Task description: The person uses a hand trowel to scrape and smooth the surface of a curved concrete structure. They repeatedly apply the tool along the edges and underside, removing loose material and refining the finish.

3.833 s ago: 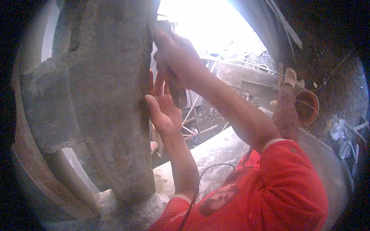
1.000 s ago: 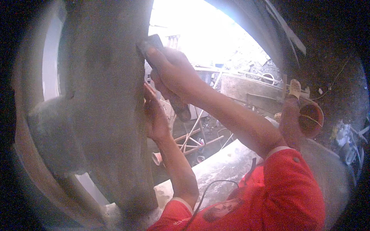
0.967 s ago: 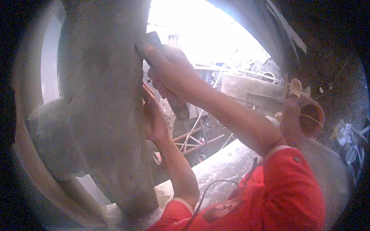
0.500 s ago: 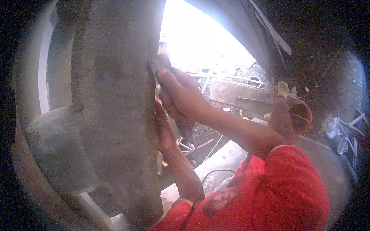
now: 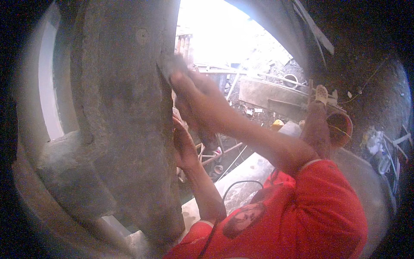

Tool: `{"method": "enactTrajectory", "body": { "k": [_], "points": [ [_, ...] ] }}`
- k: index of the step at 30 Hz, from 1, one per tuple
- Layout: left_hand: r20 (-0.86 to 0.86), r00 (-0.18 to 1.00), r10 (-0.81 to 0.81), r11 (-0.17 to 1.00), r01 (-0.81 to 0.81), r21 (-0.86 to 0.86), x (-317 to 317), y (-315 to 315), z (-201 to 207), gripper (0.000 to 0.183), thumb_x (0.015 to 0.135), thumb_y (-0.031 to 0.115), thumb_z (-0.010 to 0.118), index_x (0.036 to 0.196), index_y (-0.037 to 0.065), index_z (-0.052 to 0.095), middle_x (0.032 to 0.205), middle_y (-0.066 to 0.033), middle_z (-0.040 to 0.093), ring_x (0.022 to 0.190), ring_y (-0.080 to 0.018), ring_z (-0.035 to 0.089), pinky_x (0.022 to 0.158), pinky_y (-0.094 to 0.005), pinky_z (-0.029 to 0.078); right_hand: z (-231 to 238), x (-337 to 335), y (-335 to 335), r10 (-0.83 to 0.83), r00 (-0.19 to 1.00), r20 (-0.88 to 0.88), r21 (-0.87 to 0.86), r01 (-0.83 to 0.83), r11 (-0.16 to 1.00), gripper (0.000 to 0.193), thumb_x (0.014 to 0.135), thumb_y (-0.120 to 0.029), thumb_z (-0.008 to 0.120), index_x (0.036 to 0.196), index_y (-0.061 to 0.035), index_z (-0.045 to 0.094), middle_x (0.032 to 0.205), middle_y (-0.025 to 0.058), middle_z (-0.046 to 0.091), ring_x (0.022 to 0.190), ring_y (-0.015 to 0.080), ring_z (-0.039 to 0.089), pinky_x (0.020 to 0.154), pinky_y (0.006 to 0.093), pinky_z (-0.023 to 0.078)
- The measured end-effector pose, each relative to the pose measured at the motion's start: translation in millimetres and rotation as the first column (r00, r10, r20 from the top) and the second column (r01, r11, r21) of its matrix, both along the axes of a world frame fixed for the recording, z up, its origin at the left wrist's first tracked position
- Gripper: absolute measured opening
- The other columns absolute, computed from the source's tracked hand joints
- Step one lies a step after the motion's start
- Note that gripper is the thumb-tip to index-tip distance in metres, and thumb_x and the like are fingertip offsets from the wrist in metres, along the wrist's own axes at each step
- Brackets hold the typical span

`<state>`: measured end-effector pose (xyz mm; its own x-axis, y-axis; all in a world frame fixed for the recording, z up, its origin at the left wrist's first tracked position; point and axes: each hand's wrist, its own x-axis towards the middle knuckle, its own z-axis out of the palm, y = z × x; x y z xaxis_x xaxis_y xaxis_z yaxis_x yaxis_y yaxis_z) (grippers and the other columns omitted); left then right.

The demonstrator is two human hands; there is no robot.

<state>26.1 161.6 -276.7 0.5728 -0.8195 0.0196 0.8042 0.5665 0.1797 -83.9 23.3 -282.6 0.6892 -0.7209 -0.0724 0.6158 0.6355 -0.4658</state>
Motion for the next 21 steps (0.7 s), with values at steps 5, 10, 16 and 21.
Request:
{"method": "enactTrajectory", "body": {
  "k": [5,10,16,21],
  "points": [
    [0.042,0.999,-0.031,0.999,0.031,0.010,-1,3,-3,0.052,0.100,0.012,0.056,0.146,-0.005,0.039,0.149,-0.0244,0.041,0.142,-0.0391,0.036,0.121,-0.0507,0.030,0,-5,-5,0.028,0.997,0.070,0.030,-0.030,0.999,0.037,0.107,-0.043,0.044,0.102,-0.0065,0.050,0.052,-0.0012,0.047,0.035,0.0085,0.043,0.030,0.0246,0.032],
    [-0.066,0.998,0.012,1.000,-0.011,0.013,-7,0,1,0.053,0.100,0.013,0.058,0.147,-0.004,0.039,0.149,-0.0235,0.041,0.143,-0.0387,0.035,0.121,-0.0507,0.031,-4,-13,6,0.048,0.999,-0.004,-0.069,-0.048,0.996,0.041,0.106,-0.046,0.045,0.099,-0.0057,0.049,0.053,-0.0010,0.047,0.035,0.0094,0.044,0.032,0.0258,0.033],
    [0.036,0.999,-0.027,0.999,0.026,0.031,-6,1,2,0.053,0.100,0.014,0.059,0.147,-0.003,0.039,0.150,-0.0222,0.041,0.143,-0.0370,0.035,0.122,-0.0504,0.030,-3,-11,1,0.032,0.999,-0.016,-0.058,-0.033,0.998,0.041,0.106,-0.047,0.046,0.094,-0.0076,0.048,0.053,-0.0002,0.047,0.037,0.0096,0.045,0.033,0.0254,0.034],
    [-0.032,0.998,-0.056,0.998,0.057,0.013,-10,1,3,0.054,0.101,0.018,0.058,0.147,-0.003,0.039,0.150,-0.0223,0.041,0.143,-0.0364,0.036,0.122,-0.0506,0.030,-3,-4,-17,0.019,0.997,0.072,0.055,-0.023,0.998,0.040,0.106,-0.046,0.046,0.098,-0.0077,0.050,0.057,-0.0012,0.049,0.038,0.0085,0.045,0.033,0.0252,0.034]
  ]
}}
